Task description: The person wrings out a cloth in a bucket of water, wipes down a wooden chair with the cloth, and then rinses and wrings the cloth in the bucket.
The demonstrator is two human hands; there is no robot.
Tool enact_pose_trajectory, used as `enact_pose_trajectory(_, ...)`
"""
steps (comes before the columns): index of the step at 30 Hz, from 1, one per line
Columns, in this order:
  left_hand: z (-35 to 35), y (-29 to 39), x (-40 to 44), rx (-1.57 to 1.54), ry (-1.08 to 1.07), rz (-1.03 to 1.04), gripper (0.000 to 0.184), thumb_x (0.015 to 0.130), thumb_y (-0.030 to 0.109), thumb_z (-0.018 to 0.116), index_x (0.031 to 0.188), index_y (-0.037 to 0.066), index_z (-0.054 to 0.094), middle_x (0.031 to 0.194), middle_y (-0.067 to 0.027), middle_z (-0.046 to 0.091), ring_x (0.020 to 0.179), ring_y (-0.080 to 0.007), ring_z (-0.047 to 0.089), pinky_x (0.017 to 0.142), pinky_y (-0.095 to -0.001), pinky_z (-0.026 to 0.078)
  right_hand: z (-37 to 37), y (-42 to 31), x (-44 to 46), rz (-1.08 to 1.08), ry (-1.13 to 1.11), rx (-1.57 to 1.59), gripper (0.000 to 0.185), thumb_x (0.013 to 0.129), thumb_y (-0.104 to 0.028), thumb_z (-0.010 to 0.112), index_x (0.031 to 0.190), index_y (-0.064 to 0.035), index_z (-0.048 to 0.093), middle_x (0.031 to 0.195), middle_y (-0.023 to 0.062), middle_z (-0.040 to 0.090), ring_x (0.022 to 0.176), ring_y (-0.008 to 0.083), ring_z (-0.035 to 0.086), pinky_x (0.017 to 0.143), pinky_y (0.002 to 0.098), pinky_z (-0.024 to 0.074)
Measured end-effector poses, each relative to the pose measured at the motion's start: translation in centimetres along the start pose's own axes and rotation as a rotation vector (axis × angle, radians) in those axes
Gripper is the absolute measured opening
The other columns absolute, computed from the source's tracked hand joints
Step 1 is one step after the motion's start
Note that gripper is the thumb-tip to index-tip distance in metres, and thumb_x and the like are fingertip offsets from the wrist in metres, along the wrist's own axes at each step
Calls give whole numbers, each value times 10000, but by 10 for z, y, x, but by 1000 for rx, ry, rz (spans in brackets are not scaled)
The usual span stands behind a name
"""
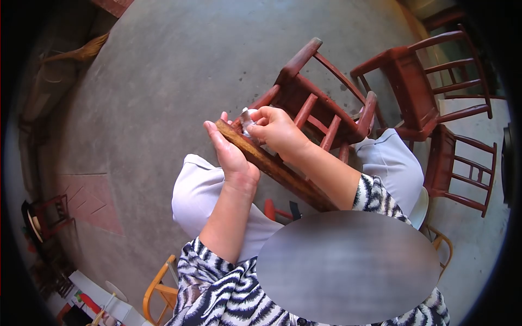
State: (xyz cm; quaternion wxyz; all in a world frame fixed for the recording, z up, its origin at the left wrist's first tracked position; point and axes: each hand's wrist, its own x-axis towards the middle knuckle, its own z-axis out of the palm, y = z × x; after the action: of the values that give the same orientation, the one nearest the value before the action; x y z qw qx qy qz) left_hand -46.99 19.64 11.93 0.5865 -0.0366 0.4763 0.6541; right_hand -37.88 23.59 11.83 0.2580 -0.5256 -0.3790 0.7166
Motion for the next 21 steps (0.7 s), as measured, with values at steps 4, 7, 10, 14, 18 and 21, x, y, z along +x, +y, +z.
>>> enact_pose_trajectory(4,2,4,1,23,-39,-10,630,882,587,325,1216,55,368,1116,-124,471,1054,-252,472,928,-400,390,15,-4,8,174,254,272,172,769,9,589,931,20,535,812,98,575,716,174,562,623,308,451)
enact_pose_trajectory(7,-2,6,11,25,-45,-40,617,884,583,322,1162,40,408,1087,-124,490,1026,-253,490,916,-397,400,22,0,20,183,321,355,103,767,21,583,867,30,561,785,103,580,698,182,562,609,327,445)
enact_pose_trajectory(10,-4,4,17,8,-39,-65,595,885,579,325,1087,37,463,1044,-120,515,1005,-241,497,908,-387,404,22,-4,24,173,402,391,45,767,23,576,809,25,593,746,98,589,659,181,559,575,334,434)
enact_pose_trajectory(14,-13,-4,27,25,-10,-41,604,877,589,335,1065,36,488,1014,-109,529,970,-225,497,899,-374,400,20,10,35,156,409,325,94,796,1,562,887,16,542,839,109,574,733,201,576,587,358,455)
enact_pose_trajectory(18,-6,-6,19,87,-5,16,622,866,606,342,1054,36,503,1002,-101,536,952,-218,496,894,-370,397,-1,43,79,199,664,211,87,808,-29,557,736,12,581,706,96,561,661,153,542,549,335,414)
enact_pose_trajectory(21,-6,-11,19,39,5,-2,622,860,614,350,1070,47,497,1016,-100,540,980,-217,501,896,-361,398,4,53,77,129,587,175,65,813,-44,567,784,14,561,736,96,561,663,158,543,559,326,429)
